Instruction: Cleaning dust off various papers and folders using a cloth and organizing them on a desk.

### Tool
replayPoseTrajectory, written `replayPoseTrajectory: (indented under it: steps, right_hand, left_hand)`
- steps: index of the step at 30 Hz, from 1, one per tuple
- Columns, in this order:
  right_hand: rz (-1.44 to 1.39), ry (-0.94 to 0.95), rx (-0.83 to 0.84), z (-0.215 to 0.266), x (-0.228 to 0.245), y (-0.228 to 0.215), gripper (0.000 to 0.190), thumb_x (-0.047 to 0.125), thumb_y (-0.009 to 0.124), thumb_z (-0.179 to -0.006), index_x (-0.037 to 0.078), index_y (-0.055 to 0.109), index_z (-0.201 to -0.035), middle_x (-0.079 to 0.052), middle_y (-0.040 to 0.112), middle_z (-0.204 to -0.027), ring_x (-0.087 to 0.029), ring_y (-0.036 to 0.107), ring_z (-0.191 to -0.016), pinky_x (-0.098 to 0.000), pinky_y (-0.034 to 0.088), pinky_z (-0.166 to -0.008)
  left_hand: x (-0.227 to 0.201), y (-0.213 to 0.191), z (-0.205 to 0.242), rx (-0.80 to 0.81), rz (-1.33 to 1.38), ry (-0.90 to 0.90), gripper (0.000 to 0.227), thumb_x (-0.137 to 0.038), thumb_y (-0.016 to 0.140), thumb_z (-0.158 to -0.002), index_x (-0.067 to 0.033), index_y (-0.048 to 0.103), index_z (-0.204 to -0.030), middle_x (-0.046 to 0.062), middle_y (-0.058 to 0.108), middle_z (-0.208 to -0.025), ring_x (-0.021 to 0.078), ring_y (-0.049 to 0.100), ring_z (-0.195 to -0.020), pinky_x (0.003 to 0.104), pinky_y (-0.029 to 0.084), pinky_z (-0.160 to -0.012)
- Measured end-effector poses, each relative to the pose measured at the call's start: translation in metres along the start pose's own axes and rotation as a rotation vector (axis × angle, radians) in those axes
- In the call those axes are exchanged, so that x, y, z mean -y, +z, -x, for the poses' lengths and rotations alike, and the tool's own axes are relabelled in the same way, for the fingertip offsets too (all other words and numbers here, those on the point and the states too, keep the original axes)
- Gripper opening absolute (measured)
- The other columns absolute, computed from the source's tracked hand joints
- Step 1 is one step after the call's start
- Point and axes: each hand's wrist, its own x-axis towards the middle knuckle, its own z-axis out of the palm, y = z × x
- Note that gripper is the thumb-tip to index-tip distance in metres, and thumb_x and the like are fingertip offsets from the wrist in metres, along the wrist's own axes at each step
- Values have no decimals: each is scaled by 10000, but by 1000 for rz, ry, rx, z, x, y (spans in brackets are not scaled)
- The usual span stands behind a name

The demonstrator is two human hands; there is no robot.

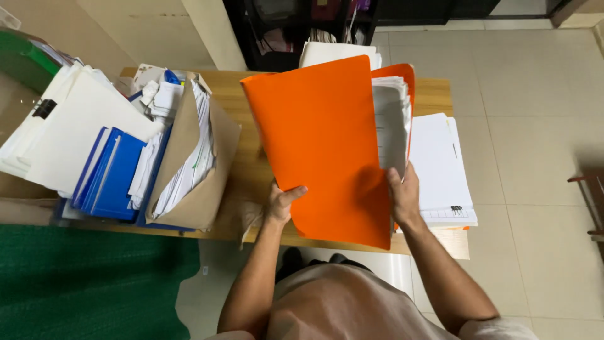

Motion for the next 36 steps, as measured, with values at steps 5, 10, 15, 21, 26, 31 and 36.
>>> replayPoseTrajectory:
  steps: [5,10,15,21,26,31,36]
  right_hand:
    - [163,187,-133,-7,20,26,469,441,590,-1042,-23,614,-1101,-49,596,-859,-125,524,-707,-259,461,-601]
    - [80,534,-160,0,-17,42,497,445,616,-1003,-33,638,-1136,-79,645,-897,-164,592,-740,-308,509,-620]
    - [14,690,12,24,-62,52,464,295,653,-942,-67,692,-1229,-193,764,-1154,-246,761,-1004,-341,628,-874]
    - [-54,918,-52,32,-80,53,339,30,695,-898,-143,661,-1188,-276,737,-1129,-333,749,-967,-440,640,-895]
    - [-86,960,27,48,-87,41,320,11,672,-900,-189,649,-1148,-312,731,-1063,-381,738,-922,-478,638,-844]
    - [-316,815,3,63,-92,6,445,-27,654,-799,-52,587,-1238,-217,741,-1120,-327,744,-1007,-442,635,-895]
    - [-302,735,-58,86,-109,-42,448,-14,713,-803,-89,647,-1240,-229,736,-1118,-360,706,-1000,-471,613,-858]
  left_hand:
    - [-23,-12,-2,-50,-183,46,372,-111,847,-823,-37,694,-1154,44,730,-1088,182,681,-1007,361,549,-927]
    - [-12,-38,23,-65,-212,-141,353,-93,831,-817,-35,707,-1142,52,740,-1078,187,697,-990,355,573,-886]
    - [33,-80,50,-195,-244,-236,407,-57,820,-792,-60,681,-1175,40,725,-1087,164,690,-982,332,572,-887]
    - [59,-102,58,-182,-270,-351,403,-57,808,-806,6,687,-1185,85,745,-1070,201,713,-944,357,589,-848]
    - [78,-109,70,-200,-363,-267,448,-30,830,-798,2,628,-1197,88,733,-1088,201,704,-964,370,592,-869]
    - [61,-72,83,-69,-390,-110,482,-187,784,-908,-16,597,-1318,52,702,-1229,163,655,-1117,325,544,-965]
    - [-19,8,48,64,-235,-55,586,-305,760,-954,-96,500,-1436,-20,642,-1387,114,599,-1284,273,495,-1067]
